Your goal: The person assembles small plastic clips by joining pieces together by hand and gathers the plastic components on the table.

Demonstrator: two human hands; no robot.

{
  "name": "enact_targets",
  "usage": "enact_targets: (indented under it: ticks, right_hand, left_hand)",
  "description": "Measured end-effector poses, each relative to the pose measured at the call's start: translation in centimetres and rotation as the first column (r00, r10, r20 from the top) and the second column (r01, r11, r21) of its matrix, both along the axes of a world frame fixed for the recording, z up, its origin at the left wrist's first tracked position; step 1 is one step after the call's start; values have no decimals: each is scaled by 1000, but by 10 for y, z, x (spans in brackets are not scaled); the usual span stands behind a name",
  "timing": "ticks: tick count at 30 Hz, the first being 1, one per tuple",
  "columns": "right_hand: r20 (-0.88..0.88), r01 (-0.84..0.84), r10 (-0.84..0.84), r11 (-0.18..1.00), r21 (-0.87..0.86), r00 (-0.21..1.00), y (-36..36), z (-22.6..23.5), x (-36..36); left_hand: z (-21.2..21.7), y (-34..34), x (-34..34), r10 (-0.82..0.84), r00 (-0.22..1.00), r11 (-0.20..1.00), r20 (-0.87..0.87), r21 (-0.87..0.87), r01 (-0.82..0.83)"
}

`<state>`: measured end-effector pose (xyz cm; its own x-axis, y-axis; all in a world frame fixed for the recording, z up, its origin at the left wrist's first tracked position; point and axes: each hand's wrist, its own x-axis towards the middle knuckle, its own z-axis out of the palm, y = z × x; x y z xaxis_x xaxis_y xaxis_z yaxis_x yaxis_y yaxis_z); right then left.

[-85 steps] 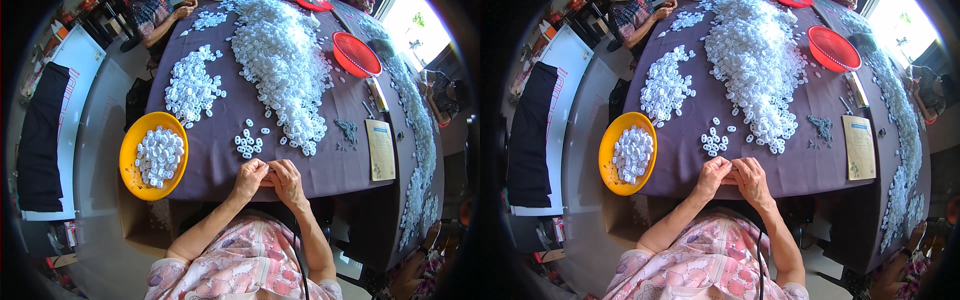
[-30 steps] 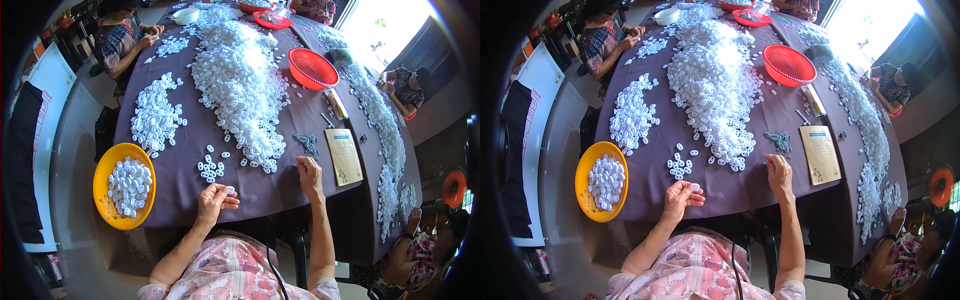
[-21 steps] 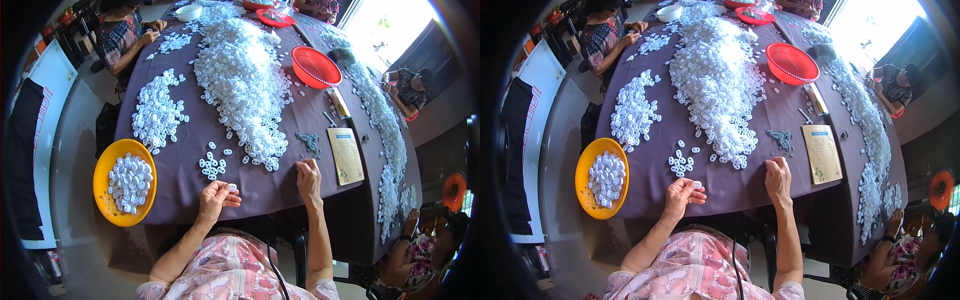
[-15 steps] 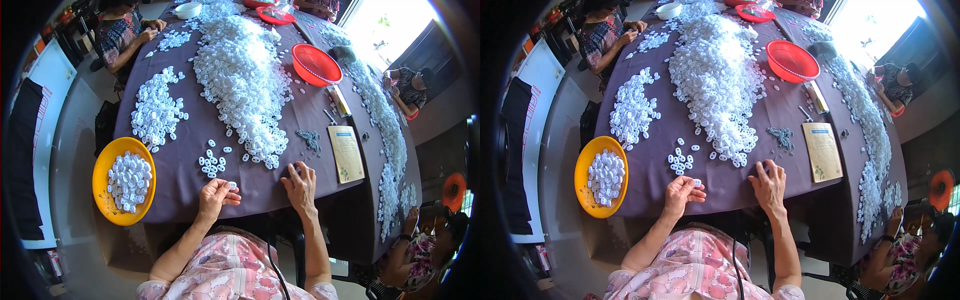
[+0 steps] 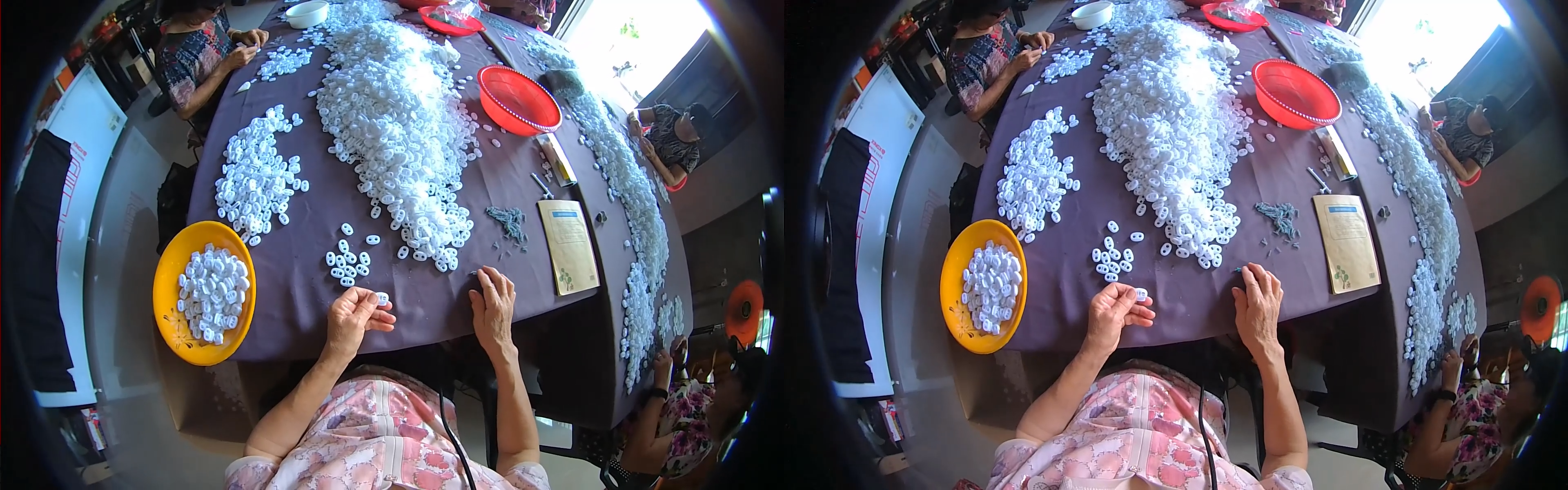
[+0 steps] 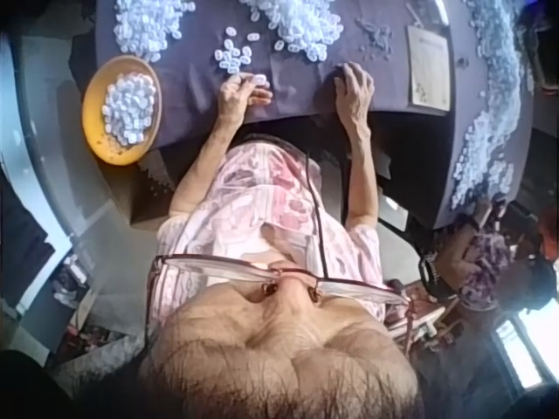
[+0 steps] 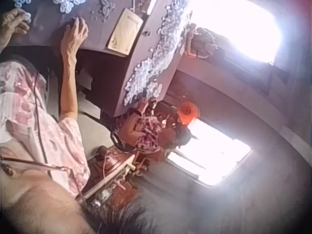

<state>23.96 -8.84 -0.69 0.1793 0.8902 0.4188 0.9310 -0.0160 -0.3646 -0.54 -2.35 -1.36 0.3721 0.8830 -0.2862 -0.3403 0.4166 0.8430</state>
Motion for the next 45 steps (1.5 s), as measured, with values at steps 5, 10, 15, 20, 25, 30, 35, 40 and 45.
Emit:
enact_targets:
  ticks: [5, 10, 15, 20, 25, 30, 35, 40, 45]
  right_hand:
    - [-55, -21, 26, 996, 90, 998, 10, -2, 6]
    - [-10, -30, 31, 997, 69, 999, 14, 2, 7]
    - [-90, 17, -15, 1000, 22, 996, 25, 3, 8]
    - [-142, 33, -40, 998, -55, 989, 25, -3, 15]
    - [77, 45, -41, 998, -44, 996, 18, 0, -1]
    - [37, 45, -45, 999, 17, 998, 23, -14, -2]
    - [-49, 31, -27, 997, 71, 998, 25, -11, -5]
    - [-79, 19, -11, 994, 105, 997, 20, -5, -5]
    - [-115, 16, -1, 992, 124, 993, 19, -6, -7]
  left_hand:
    - [-1, 0, 0, -2, 1000, 1000, -1, 4, 2]
    - [2, 1, 2, -6, 1000, 1000, -14, -12, 6]
    - [0, 1, 0, 0, 1000, 1000, -15, -5, 0]
    - [-1, -4, -6, 20, 999, 1000, 45, -12, -20]
    - [20, 1, -33, 127, 984, 990, -126, 81, -117]
    - [44, 29, -111, 441, 769, 882, -462, 382, -276]
    - [45, 46, -174, 553, 421, 826, -719, 537, -169]
    - [47, 46, -174, 643, 134, 765, -754, 639, -74]
    - [54, 47, -105, 635, 415, 723, -652, 691, -21]
